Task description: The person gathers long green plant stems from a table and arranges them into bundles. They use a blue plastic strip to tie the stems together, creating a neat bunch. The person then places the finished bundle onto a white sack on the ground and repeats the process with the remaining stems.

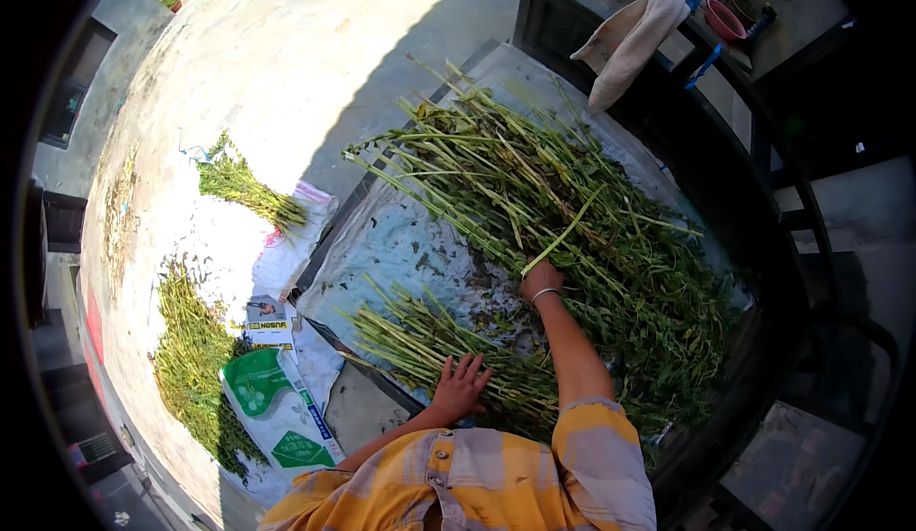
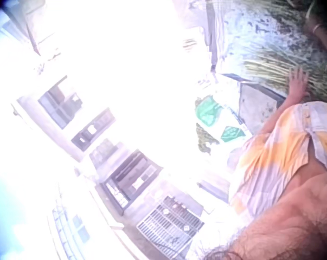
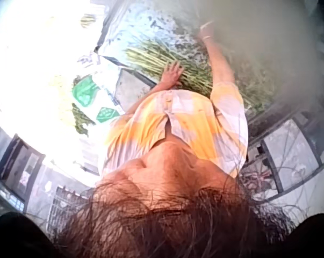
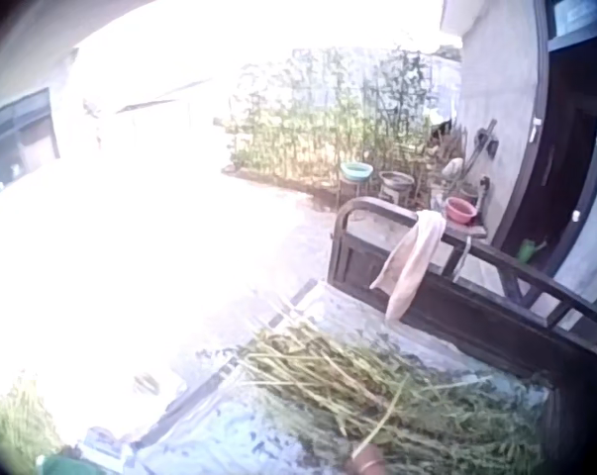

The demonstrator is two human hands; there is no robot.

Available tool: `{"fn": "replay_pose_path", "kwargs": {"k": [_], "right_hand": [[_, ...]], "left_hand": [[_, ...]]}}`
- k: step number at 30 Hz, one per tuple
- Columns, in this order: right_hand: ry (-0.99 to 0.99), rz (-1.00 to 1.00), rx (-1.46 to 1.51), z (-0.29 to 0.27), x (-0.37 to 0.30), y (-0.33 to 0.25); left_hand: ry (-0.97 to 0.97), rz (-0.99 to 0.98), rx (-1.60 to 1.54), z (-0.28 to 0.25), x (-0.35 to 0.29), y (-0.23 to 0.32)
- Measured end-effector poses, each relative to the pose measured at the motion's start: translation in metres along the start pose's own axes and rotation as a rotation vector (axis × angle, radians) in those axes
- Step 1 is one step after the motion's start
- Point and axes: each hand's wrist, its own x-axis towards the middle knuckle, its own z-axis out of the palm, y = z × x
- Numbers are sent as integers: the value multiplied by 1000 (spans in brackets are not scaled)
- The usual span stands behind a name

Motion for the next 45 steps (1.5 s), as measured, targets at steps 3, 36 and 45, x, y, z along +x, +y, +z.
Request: {"fn": "replay_pose_path", "kwargs": {"k": [3, 36, 45], "right_hand": [[-50, -73, 237, -39, -24, 10], [468, -387, 743, -205, -346, 191], [656, -322, 531, -174, -325, 166]], "left_hand": [[7, -17, -34, 4, -6, -1], [271, 927, -1754, -361, 20, 243], [642, 376, -1426, -387, 17, 273]]}}
